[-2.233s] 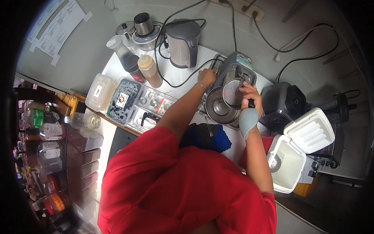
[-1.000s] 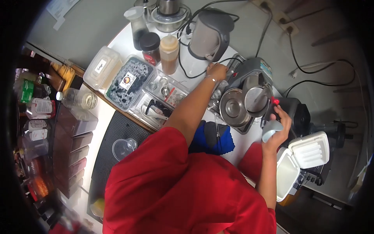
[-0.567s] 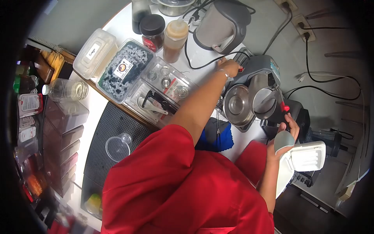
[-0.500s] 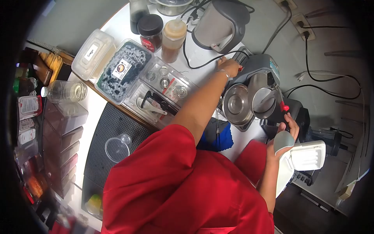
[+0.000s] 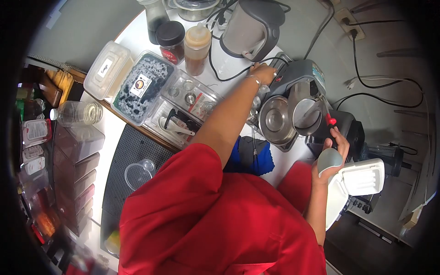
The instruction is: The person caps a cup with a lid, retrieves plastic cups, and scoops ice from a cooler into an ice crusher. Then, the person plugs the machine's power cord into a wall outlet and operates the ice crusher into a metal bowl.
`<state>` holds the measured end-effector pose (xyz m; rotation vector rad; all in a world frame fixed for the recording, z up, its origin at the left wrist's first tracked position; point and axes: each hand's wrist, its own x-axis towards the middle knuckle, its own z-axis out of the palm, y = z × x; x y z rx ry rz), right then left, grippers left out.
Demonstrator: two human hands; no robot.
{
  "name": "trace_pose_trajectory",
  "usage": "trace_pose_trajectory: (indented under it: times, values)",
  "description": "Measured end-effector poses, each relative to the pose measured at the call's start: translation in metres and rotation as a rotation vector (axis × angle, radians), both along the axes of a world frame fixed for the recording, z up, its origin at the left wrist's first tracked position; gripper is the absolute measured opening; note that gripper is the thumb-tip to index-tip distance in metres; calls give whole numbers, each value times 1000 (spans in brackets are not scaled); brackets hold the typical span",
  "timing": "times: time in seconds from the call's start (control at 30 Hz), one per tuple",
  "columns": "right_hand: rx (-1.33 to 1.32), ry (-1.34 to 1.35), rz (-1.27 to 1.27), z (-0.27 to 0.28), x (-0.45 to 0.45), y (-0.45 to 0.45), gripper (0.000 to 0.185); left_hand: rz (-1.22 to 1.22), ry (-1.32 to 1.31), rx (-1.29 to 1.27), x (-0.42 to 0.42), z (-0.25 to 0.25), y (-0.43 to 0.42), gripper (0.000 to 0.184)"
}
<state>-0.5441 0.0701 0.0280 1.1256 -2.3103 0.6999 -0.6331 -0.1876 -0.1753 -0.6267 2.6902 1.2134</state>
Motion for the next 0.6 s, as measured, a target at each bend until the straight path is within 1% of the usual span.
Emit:
trace_pose_trajectory:
  times: [0.3, 0.37, 0.4, 0.53, 0.6]
  values:
    - [-5, -22, -28, 0, 1, 0, 25, -57, -31, -48, 4, 1, 8, 47]
    - [-35, 3, -12, 1, 3, -2, 19, -36, -29, -70, 5, 2, 13, 46]
    - [-35, 5, -15, 1, 3, -3, 19, -15, -28, -92, 5, 3, 15, 44]
    - [-40, 17, 12, -1, 0, 0, 18, -109, -36, -143, 12, 8, 0, 44]
    - [-70, 17, -14, -7, -1, 1, 20, -105, 4, -100, 13, 0, -10, 47]
